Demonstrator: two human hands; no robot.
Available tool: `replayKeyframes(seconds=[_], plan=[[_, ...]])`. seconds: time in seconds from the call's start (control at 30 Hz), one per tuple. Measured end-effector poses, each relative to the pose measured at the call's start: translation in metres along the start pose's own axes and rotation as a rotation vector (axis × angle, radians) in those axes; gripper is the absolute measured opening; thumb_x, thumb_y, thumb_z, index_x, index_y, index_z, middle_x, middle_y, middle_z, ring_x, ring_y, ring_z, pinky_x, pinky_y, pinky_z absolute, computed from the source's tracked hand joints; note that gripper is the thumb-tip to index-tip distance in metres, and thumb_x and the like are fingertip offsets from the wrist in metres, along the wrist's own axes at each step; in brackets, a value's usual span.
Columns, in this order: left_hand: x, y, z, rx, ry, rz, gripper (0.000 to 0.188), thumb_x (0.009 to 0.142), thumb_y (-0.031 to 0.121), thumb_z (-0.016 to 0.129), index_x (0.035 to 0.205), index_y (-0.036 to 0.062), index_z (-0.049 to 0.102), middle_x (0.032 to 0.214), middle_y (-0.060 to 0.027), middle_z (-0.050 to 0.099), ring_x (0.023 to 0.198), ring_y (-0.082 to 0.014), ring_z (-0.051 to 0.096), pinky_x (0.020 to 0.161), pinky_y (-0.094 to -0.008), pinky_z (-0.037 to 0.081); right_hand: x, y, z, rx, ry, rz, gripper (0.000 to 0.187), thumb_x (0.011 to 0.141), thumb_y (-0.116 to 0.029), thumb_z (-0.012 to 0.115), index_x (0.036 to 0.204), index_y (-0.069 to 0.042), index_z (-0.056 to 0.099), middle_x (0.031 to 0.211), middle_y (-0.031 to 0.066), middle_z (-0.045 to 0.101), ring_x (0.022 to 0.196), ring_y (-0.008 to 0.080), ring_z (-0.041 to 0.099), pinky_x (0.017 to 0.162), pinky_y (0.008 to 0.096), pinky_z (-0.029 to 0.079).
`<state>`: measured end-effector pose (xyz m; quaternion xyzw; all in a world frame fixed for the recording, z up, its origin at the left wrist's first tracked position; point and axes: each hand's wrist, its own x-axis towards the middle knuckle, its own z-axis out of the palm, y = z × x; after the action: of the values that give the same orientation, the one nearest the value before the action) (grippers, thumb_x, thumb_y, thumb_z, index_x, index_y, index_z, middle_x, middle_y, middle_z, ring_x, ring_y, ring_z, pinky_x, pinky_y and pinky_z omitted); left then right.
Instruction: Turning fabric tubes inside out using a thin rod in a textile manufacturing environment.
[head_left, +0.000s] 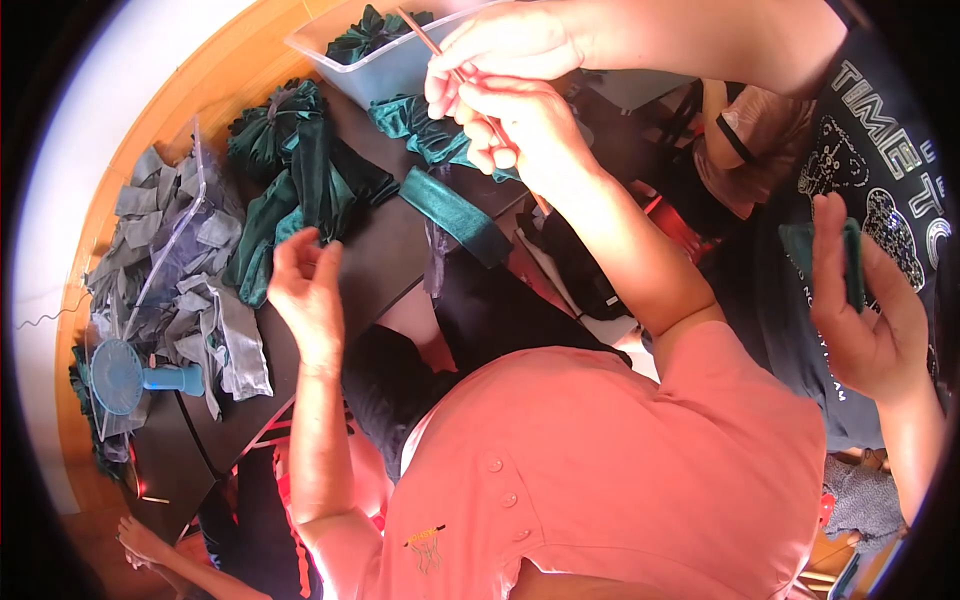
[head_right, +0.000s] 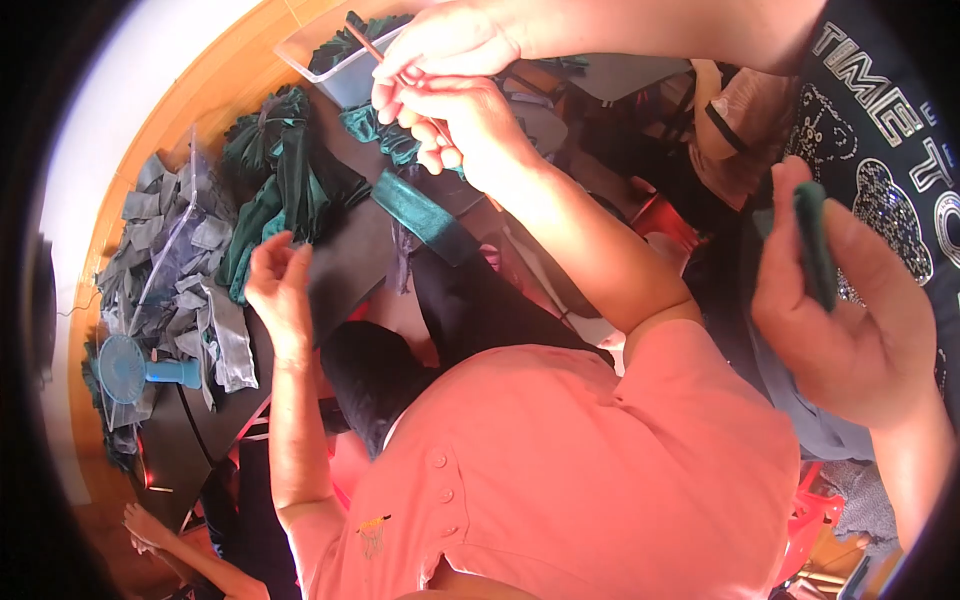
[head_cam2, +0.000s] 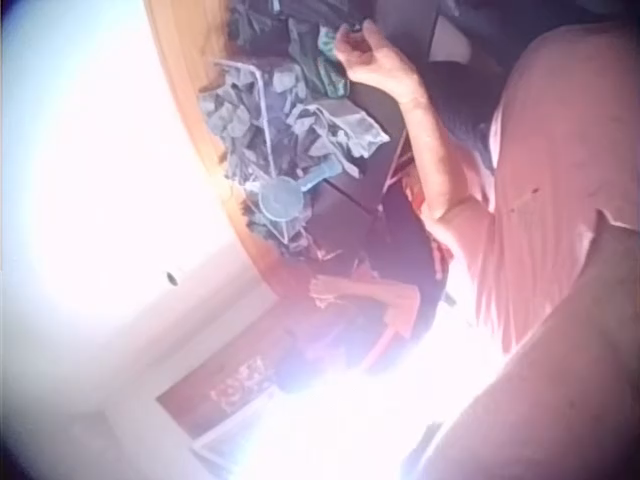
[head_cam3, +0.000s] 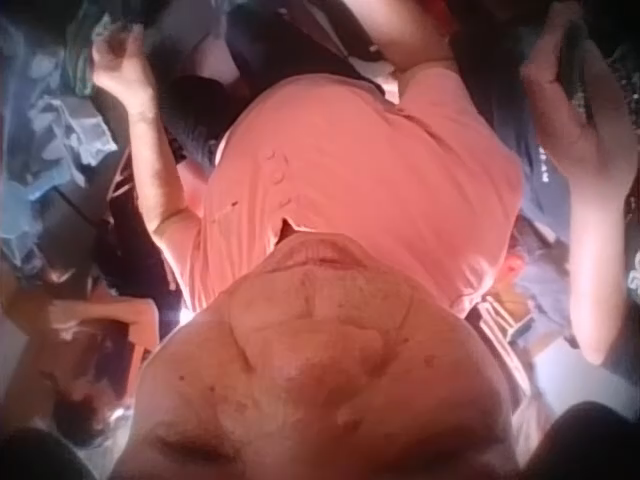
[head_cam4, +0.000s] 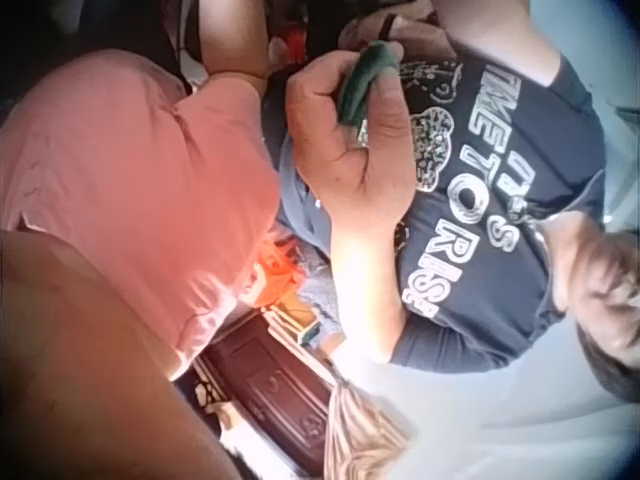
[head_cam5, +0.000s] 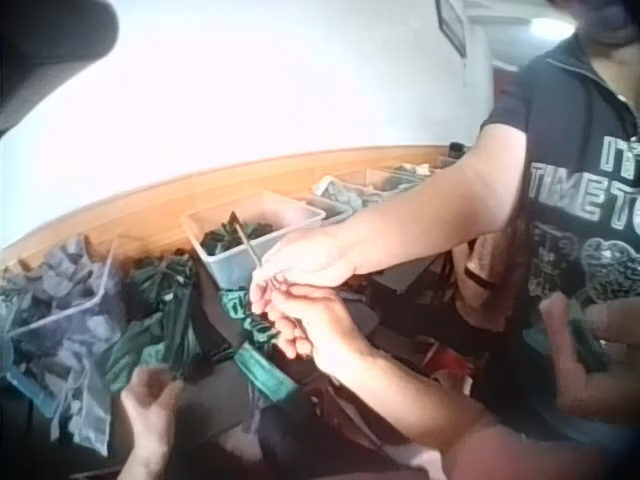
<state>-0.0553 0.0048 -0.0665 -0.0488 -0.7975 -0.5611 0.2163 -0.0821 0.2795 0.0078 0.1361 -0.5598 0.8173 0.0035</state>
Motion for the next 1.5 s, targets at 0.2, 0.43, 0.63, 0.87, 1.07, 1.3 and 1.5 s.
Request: replayKeyframes(seconds=[0.2,0.43,0.63,0.87,1.07,1.3,1.5], plan=[[-0.032,0.005,0.021,-0.058,-0.254,0.057,0.013,0.081,-0.001,0.068,0.093,0.0004,0.065,0.074,0.0018,0.056,0.066,-0.0048,0.05,0.061,-0.0204,0.042,-0.003,-0.001,-0.013,0.202,0.175,-0.036,0.023,0.098,-0.02,0.052,0.087,0.0,0.057,0.064,0.003,0.046,0.053,0.0126,0.046,0.048,0.0266,0.042],[-0.032,-0.013,0.016,-0.196,-0.225,-0.044,0.015,0.081,-0.005,0.067,0.094,0.0005,0.065,0.074,0.0041,0.053,0.067,-0.0029,0.048,0.061,-0.0174,0.04,-0.07,0.02,-0.012,-0.013,0.177,0.028,0.018,0.091,-0.018,0.06,0.08,-0.004,0.057,0.062,0.0039,0.052,0.049,0.0163,0.056,0.043,0.0237,0.038],[-0.033,-0.018,0.023,-0.346,-0.211,-0.022,0.016,0.081,-0.009,0.066,0.095,-0.0002,0.064,0.082,0.0018,0.057,0.071,-0.0044,0.05,0.067,-0.0184,0.042,-0.142,0.108,-0.028,-0.327,0.085,0.179,0.024,0.082,-0.019,0.073,0.071,-0.005,0.057,0.056,-0.001,0.052,0.047,0.0061,0.048,0.045,0.0241,0.037],[-0.037,-0.013,0.02,-0.356,-0.201,0.007,0.015,0.082,-0.007,0.066,0.095,-0.001,0.063,0.076,0.0019,0.053,0.068,-0.0052,0.047,0.064,-0.0189,0.041,-0.166,0.189,-0.038,-0.257,0.215,0.373,0.025,0.081,-0.02,0.074,0.072,-0.004,0.058,0.055,0.002,0.052,0.044,0.0098,0.047,0.042,0.0249,0.036],[-0.037,-0.014,0.022,-0.329,-0.175,0.038,0.014,0.081,-0.005,0.067,0.095,-0.0018,0.063,0.075,0.001,0.052,0.066,-0.006,0.046,0.061,-0.0197,0.04,-0.159,0.195,-0.052,-0.254,0.244,0.413,0.024,0.081,-0.019,0.073,0.072,-0.004,0.057,0.056,0.0032,0.052,0.044,0.0122,0.048,0.041,0.0281,0.036],[-0.036,-0.017,0.02,-0.245,-0.167,0.055,0.016,0.08,-0.003,0.067,0.096,-0.0015,0.064,0.077,0.0006,0.054,0.067,-0.0073,0.047,0.062,-0.0212,0.04,-0.155,0.2,-0.059,-0.122,0.254,0.434,0.025,0.082,-0.016,0.073,0.07,-0.004,0.055,0.057,0.0049,0.052,0.043,0.0134,0.047,0.039,0.0284,0.037],[-0.036,-0.024,0.022,-0.254,-0.14,0.067,0.016,0.08,-0.002,0.069,0.096,0.0008,0.066,0.077,0.004,0.054,0.065,-0.0039,0.042,0.059,-0.018,0.035,-0.158,0.205,-0.063,-0.086,0.27,0.413,0.023,0.082,-0.014,0.073,0.071,-0.004,0.055,0.057,0.0048,0.052,0.043,0.014,0.049,0.039,0.0282,0.037]])
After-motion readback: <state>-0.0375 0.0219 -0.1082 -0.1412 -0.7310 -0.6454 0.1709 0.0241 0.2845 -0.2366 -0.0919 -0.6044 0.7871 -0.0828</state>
